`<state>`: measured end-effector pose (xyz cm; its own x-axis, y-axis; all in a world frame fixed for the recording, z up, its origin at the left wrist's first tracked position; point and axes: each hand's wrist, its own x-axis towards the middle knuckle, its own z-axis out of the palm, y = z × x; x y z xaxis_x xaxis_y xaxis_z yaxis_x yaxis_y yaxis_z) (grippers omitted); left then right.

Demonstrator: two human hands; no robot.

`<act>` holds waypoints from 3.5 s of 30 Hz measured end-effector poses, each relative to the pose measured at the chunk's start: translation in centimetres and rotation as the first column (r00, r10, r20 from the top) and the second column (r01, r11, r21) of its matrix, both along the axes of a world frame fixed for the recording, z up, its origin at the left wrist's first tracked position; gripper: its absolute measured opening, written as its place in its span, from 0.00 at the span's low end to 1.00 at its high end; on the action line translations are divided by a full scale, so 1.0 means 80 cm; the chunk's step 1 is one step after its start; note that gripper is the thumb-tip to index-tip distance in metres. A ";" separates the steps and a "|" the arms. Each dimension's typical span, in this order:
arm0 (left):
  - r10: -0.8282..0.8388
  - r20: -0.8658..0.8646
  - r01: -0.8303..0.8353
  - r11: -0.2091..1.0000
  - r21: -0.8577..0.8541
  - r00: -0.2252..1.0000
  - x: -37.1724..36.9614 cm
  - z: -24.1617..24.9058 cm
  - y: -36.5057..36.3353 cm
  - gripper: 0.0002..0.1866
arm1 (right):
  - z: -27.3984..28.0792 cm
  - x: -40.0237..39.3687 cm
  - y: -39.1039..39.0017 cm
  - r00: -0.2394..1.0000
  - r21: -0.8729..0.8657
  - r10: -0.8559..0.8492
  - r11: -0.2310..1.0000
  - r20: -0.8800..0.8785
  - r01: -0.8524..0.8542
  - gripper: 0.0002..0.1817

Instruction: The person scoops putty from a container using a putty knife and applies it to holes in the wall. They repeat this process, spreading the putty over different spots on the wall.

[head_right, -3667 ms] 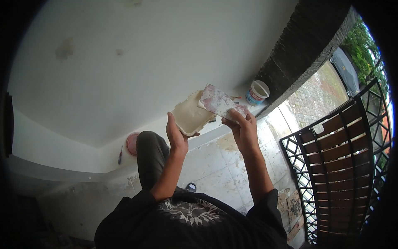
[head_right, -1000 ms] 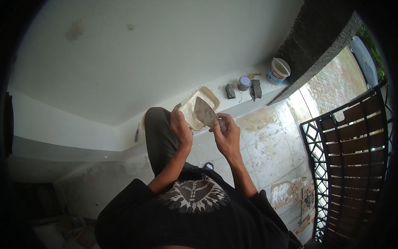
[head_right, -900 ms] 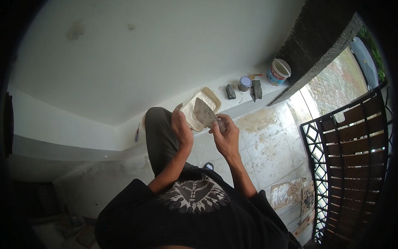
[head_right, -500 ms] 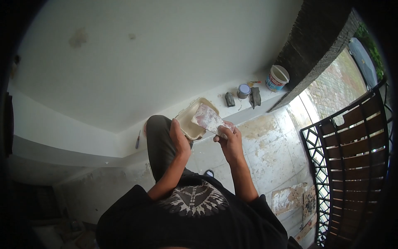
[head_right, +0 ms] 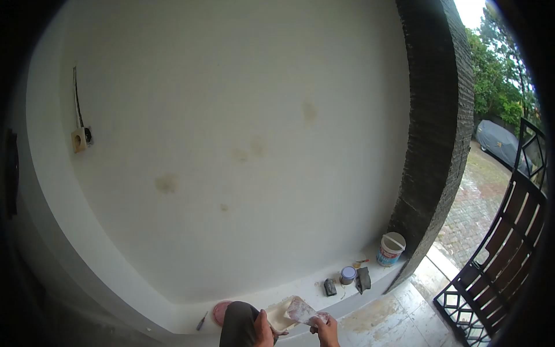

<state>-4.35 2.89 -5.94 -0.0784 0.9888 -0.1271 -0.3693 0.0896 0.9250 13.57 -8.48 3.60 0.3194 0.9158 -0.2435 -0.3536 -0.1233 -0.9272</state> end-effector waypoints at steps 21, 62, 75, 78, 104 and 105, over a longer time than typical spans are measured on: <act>0.024 0.160 -0.017 0.999 -0.044 0.987 0.007 0.095 0.009 0.30 | 0.026 -0.005 0.002 0.993 0.015 -0.051 0.999 -0.106 0.053 0.14; -0.056 0.154 0.053 0.998 0.026 0.987 -0.003 0.183 -0.061 0.33 | 0.088 0.020 0.023 0.981 0.227 -0.110 0.963 -0.162 0.145 0.17; -0.096 0.238 0.110 0.993 -0.047 0.966 -0.004 0.173 -0.071 0.33 | 0.087 0.040 0.007 0.952 0.216 -0.246 0.935 -0.181 0.283 0.18; -0.095 0.221 0.121 0.987 -0.105 0.971 -0.005 0.172 -0.069 0.36 | 0.091 0.054 -0.003 0.880 0.187 -0.183 0.939 -0.439 0.289 0.19; -0.017 0.218 0.036 0.996 -0.083 0.976 -0.025 0.207 -0.073 0.39 | 0.106 0.117 -0.039 0.793 0.232 -0.189 0.894 -0.580 0.383 0.21; 0.046 0.212 -0.032 0.997 -0.069 0.976 -0.040 0.219 -0.074 0.39 | 0.114 0.119 -0.033 0.795 0.217 -0.263 0.872 -0.547 0.438 0.16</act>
<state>-7.54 -3.04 11.60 -0.0805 0.9747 -0.2085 -0.5617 0.1285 0.8173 23.11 -11.12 12.73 0.5527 0.8153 -0.1729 -0.7246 0.3675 -0.5831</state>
